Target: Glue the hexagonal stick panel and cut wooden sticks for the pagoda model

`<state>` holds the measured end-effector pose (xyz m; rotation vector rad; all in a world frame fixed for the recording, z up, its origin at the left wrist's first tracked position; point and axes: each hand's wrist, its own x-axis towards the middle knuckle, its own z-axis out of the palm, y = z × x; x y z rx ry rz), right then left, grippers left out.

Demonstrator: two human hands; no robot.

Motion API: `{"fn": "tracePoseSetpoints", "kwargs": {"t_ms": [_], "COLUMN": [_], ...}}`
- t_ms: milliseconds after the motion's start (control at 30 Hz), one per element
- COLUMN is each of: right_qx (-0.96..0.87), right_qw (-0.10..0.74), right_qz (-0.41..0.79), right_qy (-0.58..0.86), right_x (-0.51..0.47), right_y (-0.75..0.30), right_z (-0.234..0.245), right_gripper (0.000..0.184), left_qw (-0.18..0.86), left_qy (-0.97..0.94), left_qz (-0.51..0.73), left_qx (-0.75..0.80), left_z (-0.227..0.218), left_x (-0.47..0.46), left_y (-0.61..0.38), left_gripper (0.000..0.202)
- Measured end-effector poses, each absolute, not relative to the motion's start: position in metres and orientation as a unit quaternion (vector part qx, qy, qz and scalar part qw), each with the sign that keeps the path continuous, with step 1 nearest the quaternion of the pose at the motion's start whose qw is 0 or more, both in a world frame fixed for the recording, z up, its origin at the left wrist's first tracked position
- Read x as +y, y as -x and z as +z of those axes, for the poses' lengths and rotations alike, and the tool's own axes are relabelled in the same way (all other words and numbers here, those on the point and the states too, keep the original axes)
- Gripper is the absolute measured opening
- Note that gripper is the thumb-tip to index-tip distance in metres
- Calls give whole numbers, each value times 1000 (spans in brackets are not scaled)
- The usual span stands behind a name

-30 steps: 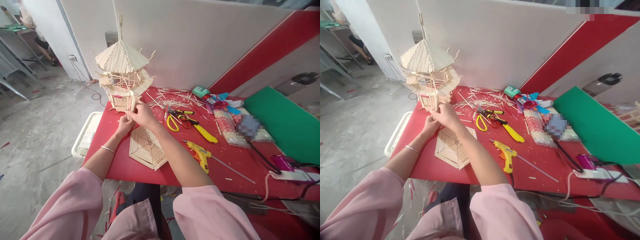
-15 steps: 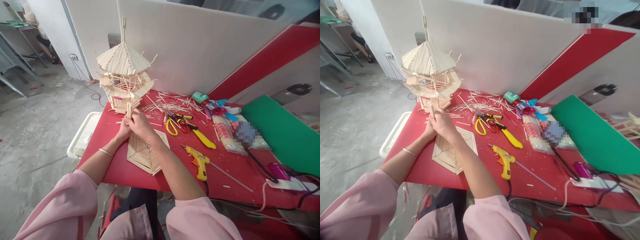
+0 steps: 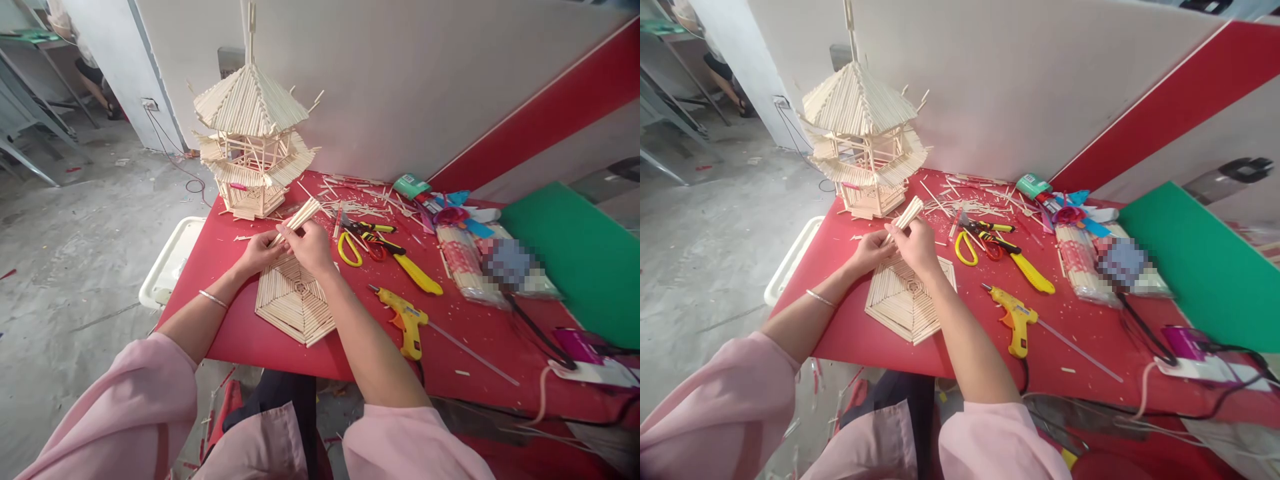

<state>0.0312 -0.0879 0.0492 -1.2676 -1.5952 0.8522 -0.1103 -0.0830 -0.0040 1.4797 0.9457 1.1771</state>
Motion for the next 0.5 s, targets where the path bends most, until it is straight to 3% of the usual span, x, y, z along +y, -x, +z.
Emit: {"fn": "tracePoseSetpoints", "kwargs": {"t_ms": [167,367,500], "right_qx": [-648,-745,-760], "right_qw": [474,401,382], "right_qz": [301,214,207], "right_qy": [514,488,483], "right_x": [-88,-82,-82], "right_y": [-35,-31,-27], "right_z": [47,61,64], "right_gripper": [28,9,6], "left_qw": [500,498,485], "left_qy": [-636,-617,-614], "left_qz": [477,508,516], "left_qx": [344,336,349], "left_z": [-7,-16,-19], "left_x": [-81,-76,-75], "left_y": [111,108,107], "left_gripper": [50,52,48]}}
